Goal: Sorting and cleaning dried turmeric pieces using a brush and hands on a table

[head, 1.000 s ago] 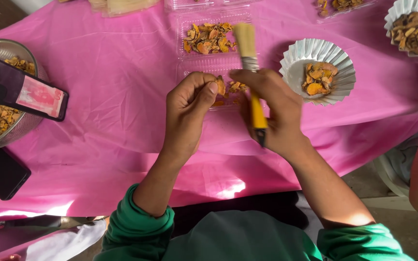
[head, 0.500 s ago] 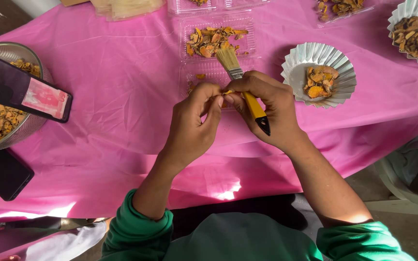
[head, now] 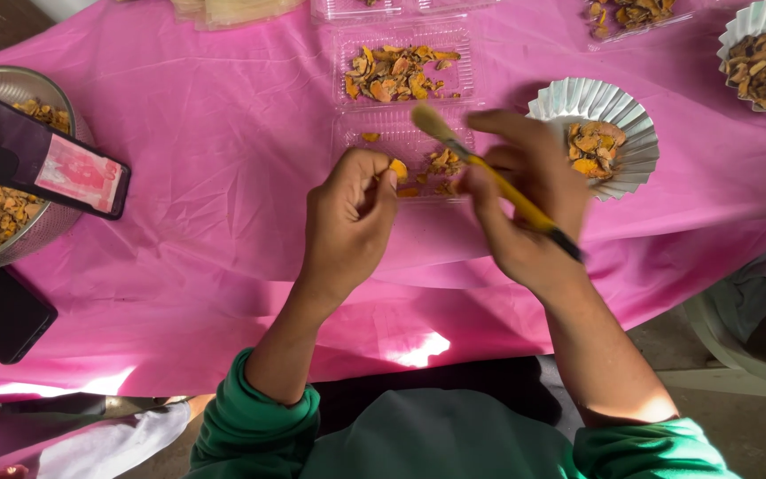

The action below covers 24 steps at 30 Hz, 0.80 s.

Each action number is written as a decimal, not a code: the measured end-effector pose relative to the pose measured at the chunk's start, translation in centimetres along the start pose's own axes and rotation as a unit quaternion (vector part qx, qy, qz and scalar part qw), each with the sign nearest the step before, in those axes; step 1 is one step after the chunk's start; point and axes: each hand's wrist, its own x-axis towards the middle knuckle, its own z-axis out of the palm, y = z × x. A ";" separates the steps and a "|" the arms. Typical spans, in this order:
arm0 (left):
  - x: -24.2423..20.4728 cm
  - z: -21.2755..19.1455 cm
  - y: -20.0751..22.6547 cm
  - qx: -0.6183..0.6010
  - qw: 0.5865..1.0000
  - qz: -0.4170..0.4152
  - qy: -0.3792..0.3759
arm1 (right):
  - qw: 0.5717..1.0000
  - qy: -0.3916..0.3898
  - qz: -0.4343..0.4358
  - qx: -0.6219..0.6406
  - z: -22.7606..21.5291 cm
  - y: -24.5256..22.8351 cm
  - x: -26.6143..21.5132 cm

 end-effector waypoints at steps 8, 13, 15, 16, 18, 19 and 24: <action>0.0 0.3 -0.2 -0.058 0.997 0.020 0.043 | 0.996 -0.035 0.010 0.085 0.0 1.2 -2.4; -0.3 1.2 -0.5 -0.063 0.997 0.008 0.033 | 0.992 0.041 -0.001 0.120 -0.2 0.9 -2.8; -0.3 0.9 -0.2 -0.066 0.997 0.008 0.036 | 0.990 0.017 0.023 0.135 -0.3 1.2 -3.1; -0.2 0.7 0.0 -0.068 0.997 0.009 0.041 | 0.987 -0.008 0.044 0.151 -0.3 1.5 -3.2; 0.2 0.3 0.0 -0.078 0.996 0.010 0.031 | 0.994 0.023 0.031 0.107 -0.7 1.4 -2.2; 0.0 0.0 0.0 -0.085 0.996 0.005 0.023 | 0.996 0.051 0.024 0.066 -0.9 1.3 -2.0; 0.9 1.0 0.1 -0.129 0.991 0.030 -0.012 | 0.999 -0.030 0.000 0.039 0.0 2.2 1.2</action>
